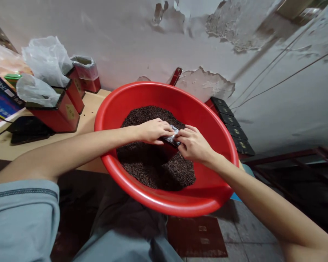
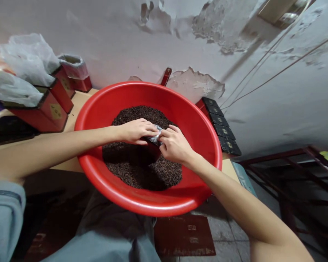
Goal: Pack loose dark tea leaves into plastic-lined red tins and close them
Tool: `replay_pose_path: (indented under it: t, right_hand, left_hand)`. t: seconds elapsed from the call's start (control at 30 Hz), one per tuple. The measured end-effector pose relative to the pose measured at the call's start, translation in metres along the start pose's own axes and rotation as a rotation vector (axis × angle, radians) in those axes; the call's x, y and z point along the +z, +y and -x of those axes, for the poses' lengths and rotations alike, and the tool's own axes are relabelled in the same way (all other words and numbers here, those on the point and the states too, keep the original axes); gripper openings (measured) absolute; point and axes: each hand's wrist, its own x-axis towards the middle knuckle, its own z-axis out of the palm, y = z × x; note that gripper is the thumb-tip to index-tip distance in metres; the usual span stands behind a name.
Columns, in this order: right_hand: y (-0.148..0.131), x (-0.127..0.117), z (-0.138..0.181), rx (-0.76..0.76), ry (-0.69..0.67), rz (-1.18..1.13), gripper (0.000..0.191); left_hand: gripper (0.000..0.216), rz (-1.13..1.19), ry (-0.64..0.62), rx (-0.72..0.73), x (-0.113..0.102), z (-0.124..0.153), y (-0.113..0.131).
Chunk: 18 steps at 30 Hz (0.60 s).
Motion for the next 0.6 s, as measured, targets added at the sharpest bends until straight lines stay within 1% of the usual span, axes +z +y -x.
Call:
replay_pose_path:
  t: [0.03, 0.1, 0.17, 0.2, 0.27, 0.3, 0.33, 0.37, 0.4, 0.43, 0.47, 0.5, 0.53, 0.57, 0.6]
  right_hand:
    - [-0.005, -0.002, 0.003, -0.004, -0.03, 0.031, 0.03]
    - [-0.013, -0.003, 0.008, -0.003, -0.074, 0.087, 0.037]
    - [-0.018, -0.001, 0.011, 0.006, -0.092, 0.121, 0.045]
    - [-0.018, 0.002, 0.013, 0.008, -0.088, 0.128, 0.045]
    - [-0.017, 0.007, 0.016, -0.001, -0.062, 0.132, 0.038]
    - [-0.015, 0.01, 0.017, -0.011, -0.039, 0.133, 0.036]
    - [-0.014, 0.013, 0.019, -0.024, -0.01, 0.134, 0.035]
    - [-0.012, 0.016, 0.02, -0.04, 0.025, 0.134, 0.035]
    - [-0.011, 0.021, 0.021, -0.033, 0.071, 0.136, 0.036]
    - [-0.009, 0.026, 0.021, -0.016, 0.125, 0.143, 0.037]
    - [-0.007, 0.033, 0.021, 0.004, 0.174, 0.153, 0.039]
    - [-0.005, 0.039, 0.02, 0.0, 0.212, 0.156, 0.046]
    - [-0.003, 0.046, 0.019, -0.035, 0.251, 0.139, 0.055]
    - [0.0, 0.053, 0.018, -0.013, 0.29, 0.123, 0.062]
    - [0.004, 0.06, 0.017, 0.06, 0.356, 0.128, 0.067]
  left_hand:
    - [0.05, -0.03, -0.004, -0.006, 0.0, -0.002, 0.003]
    - [0.042, -0.105, -0.041, -0.022, -0.002, -0.009, 0.011]
    - [0.036, -0.177, -0.102, -0.059, -0.007, -0.018, 0.022]
    - [0.036, -0.198, -0.135, -0.082, -0.012, -0.02, 0.029]
    - [0.044, -0.189, -0.19, -0.136, -0.023, -0.017, 0.043]
    - [0.05, -0.168, -0.194, -0.165, -0.03, -0.008, 0.049]
    - [0.055, -0.143, -0.167, -0.199, -0.037, 0.005, 0.055]
    - [0.056, -0.119, -0.103, -0.243, -0.044, 0.024, 0.061]
    - [0.054, -0.101, -0.006, -0.304, -0.049, 0.047, 0.066]
    - [0.048, -0.096, 0.119, -0.399, -0.053, 0.075, 0.07]
    - [0.043, -0.104, 0.26, -0.529, -0.055, 0.106, 0.073]
    - [0.04, -0.119, 0.385, -0.695, -0.056, 0.14, 0.074]
    - [0.04, -0.162, 0.518, -0.925, -0.054, 0.176, 0.074]
    - [0.043, -0.213, 0.611, -1.166, -0.051, 0.212, 0.072]
    - [0.044, -0.234, 0.642, -1.38, -0.047, 0.247, 0.067]
